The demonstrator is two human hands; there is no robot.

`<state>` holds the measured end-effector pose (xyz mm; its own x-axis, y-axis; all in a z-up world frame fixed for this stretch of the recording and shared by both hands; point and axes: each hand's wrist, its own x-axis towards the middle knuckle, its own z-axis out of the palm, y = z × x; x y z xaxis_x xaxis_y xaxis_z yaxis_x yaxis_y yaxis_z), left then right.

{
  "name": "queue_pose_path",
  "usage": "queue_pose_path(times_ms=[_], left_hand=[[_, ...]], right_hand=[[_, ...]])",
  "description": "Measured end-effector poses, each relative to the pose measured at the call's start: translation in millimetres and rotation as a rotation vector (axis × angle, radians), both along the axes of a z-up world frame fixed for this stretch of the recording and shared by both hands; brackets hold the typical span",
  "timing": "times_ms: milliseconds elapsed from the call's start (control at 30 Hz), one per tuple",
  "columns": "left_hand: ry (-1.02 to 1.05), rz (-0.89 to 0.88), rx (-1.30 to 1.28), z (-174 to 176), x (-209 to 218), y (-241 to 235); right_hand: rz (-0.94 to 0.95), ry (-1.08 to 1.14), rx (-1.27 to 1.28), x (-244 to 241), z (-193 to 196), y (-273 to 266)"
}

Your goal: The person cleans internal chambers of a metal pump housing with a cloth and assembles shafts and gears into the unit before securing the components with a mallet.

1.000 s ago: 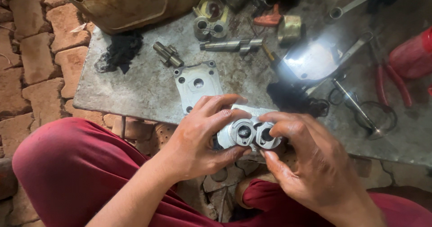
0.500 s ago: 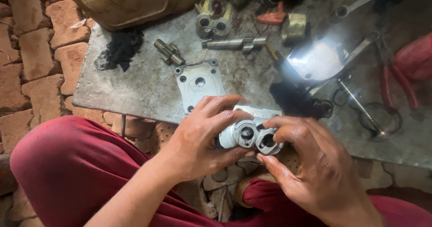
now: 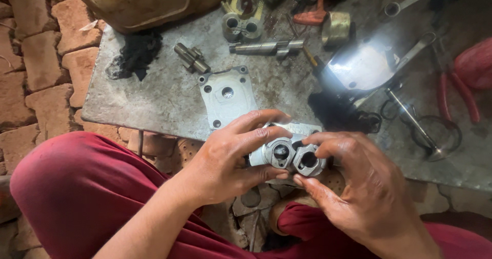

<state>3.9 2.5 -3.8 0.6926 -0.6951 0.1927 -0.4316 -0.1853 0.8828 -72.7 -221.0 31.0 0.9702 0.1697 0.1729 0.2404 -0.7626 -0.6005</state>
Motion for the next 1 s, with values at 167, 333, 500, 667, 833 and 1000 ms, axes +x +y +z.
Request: queue_pose_path(times_ms=[167, 333, 500, 667, 833, 1000], left_hand=[[-0.020, -0.019, -0.081, -4.7, 1.1, -1.2], [-0.083, 0.003, -0.050, -4.8, 0.0, -1.0], [-0.067, 0.007, -0.042, -4.8, -1.8, -3.3], [0.018, 0.038, -0.113, -0.6, 0.1, 0.4], [-0.062, 0.077, -0.049, -2.2, -4.5, -6.4], [-0.067, 0.102, -0.039, -6.1, -8.0, -9.0]], right_hand=[[-0.003, 0.013, 0.007, -1.9, -1.0, -2.5], [-0.009, 0.001, -0.040, -1.5, 0.7, -0.5], [0.012, -0.019, -0.006, -2.6, 3.0, -0.9], [-0.023, 0.023, 0.079, -3.4, 3.4, -1.6], [-0.007, 0.012, 0.140, -2.5, 2.7, -2.3], [0.006, -0.007, 0.109, -3.7, 1.2, -3.1]])
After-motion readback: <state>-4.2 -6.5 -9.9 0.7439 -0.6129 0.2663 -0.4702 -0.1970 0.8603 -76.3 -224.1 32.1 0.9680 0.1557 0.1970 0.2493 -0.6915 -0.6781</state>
